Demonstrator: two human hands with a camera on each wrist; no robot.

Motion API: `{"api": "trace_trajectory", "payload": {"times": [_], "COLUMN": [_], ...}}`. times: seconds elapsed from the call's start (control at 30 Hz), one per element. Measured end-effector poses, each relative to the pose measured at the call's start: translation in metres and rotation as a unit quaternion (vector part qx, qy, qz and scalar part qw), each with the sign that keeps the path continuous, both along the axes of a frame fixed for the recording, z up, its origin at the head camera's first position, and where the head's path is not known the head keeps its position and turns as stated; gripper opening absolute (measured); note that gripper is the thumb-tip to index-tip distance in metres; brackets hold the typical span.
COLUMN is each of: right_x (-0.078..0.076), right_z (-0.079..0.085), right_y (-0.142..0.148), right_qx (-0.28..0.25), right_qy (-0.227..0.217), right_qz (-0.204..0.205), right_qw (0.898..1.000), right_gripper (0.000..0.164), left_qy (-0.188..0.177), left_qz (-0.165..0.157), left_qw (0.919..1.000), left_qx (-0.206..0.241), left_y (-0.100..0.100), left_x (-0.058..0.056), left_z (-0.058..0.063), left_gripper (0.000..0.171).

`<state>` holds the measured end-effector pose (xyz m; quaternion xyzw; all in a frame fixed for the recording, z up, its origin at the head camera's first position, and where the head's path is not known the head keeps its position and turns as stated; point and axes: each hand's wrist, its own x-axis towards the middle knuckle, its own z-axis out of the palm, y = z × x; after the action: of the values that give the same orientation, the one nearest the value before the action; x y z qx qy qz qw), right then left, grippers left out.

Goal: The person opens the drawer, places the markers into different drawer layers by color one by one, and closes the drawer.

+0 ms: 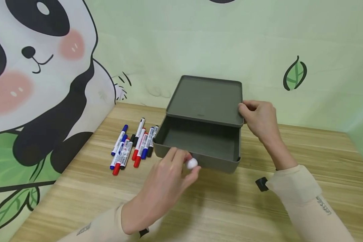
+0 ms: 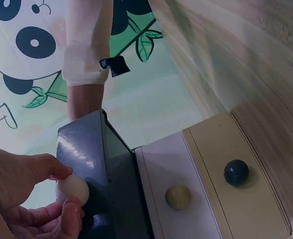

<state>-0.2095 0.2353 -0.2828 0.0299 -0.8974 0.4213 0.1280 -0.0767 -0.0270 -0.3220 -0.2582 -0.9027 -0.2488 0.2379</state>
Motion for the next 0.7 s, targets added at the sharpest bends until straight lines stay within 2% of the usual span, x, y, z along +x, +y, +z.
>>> {"api": "trace_trajectory", "payload": {"times": [0.17, 0.57, 0.7], "right_x": [0.0, 0.001, 0.001], "right_z": [-0.001, -0.003, -0.003], "right_y": [-0.001, -0.001, -0.002], "right_qx": [0.006, 0.011, 0.012], "right_qy": [0.008, 0.021, 0.024], "right_qz": [-0.004, -0.011, -0.01], "right_qw": [1.0, 1.0, 1.0], "right_gripper": [0.048, 0.047, 0.047], "left_qy": [0.0, -0.04, -0.034], "left_qz": [-0.001, -0.03, -0.029], "left_qw": [1.0, 0.9984, 0.9984], "left_qx": [-0.005, -0.026, -0.034], "left_y": [-0.004, -0.009, -0.011], "left_x": [0.009, 0.034, 0.04], "left_z": [0.0, 0.007, 0.007], "left_gripper": [0.025, 0.026, 0.027]}}
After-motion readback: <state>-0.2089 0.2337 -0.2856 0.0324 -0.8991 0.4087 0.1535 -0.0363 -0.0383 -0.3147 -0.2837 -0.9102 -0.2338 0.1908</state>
